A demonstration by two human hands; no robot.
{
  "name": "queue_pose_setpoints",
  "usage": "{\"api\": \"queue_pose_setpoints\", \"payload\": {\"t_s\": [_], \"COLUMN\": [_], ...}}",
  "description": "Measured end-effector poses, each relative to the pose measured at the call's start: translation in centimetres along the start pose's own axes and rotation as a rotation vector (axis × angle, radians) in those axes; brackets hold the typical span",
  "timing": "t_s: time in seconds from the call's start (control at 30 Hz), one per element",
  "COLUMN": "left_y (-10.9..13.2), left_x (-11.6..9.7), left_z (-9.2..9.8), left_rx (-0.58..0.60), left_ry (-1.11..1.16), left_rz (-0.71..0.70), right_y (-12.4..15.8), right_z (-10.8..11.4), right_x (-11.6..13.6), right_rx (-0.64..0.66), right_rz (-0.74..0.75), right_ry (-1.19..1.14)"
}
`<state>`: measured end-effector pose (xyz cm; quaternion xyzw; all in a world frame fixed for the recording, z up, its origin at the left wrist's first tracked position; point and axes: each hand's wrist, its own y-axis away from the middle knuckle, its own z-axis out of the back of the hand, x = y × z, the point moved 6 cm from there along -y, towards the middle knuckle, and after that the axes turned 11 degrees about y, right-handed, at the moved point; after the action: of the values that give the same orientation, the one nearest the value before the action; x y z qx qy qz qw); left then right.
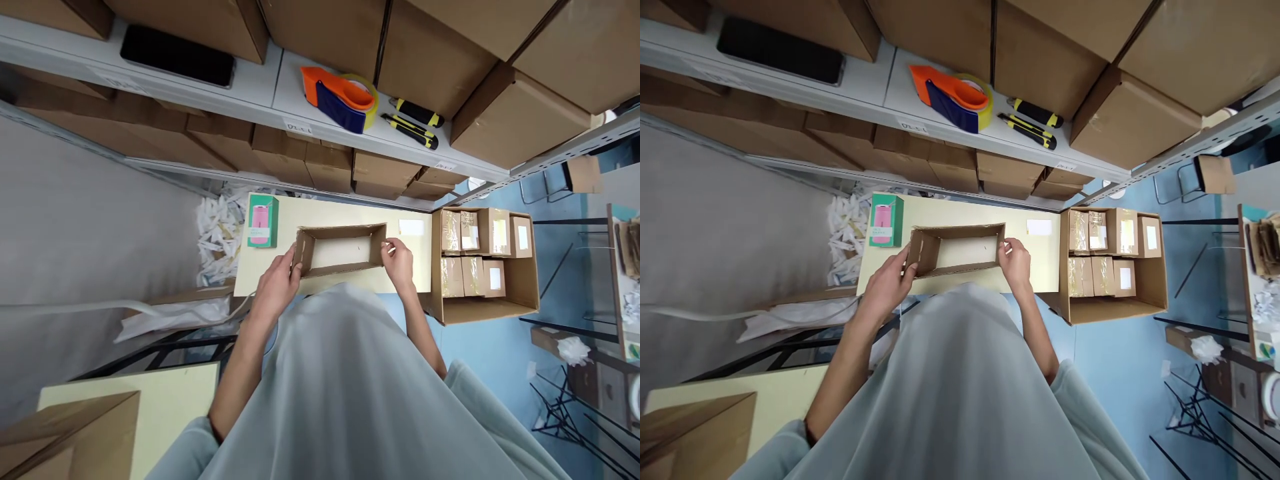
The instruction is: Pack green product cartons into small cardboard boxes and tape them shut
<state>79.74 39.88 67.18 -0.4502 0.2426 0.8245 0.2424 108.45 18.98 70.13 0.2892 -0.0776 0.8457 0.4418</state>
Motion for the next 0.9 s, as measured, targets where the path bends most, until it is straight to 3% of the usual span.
{"api": "queue_pose_setpoints", "payload": {"t_s": [0.17,0.37,0.5,0.67,0.77,0.83,0.9], "left_y": [-0.5,-1.0,-1.0,0.2,1.2,1.4,1.2], "left_x": [0.7,0.5,-1.1,-4.2,-4.6,-4.0,-3.3], "left_z": [0.0,0.1,-0.3,-2.3,-4.1,-4.7,-4.5], "left_rx": [0.041,0.009,0.053,0.241,0.411,0.404,0.259], "left_ry": [0.010,0.113,0.057,-0.112,-0.171,-0.184,-0.175], "left_rz": [0.038,0.058,0.032,-0.070,-0.129,-0.153,-0.153], "right_y": [-0.9,-6.0,-8.2,-6.9,-5.1,-4.0,-3.0], "right_z": [-0.4,0.6,0.9,-0.2,-1.1,-1.3,-1.4], "right_x": [0.3,1.3,2.1,3.4,3.4,2.9,2.1], "right_rx": [0.029,-0.020,0.011,0.090,0.149,0.161,0.156], "right_rz": [0.044,0.078,0.027,0.049,0.070,0.084,0.122], "right_ry": [0.052,0.125,0.152,0.132,0.087,0.030,-0.026]}}
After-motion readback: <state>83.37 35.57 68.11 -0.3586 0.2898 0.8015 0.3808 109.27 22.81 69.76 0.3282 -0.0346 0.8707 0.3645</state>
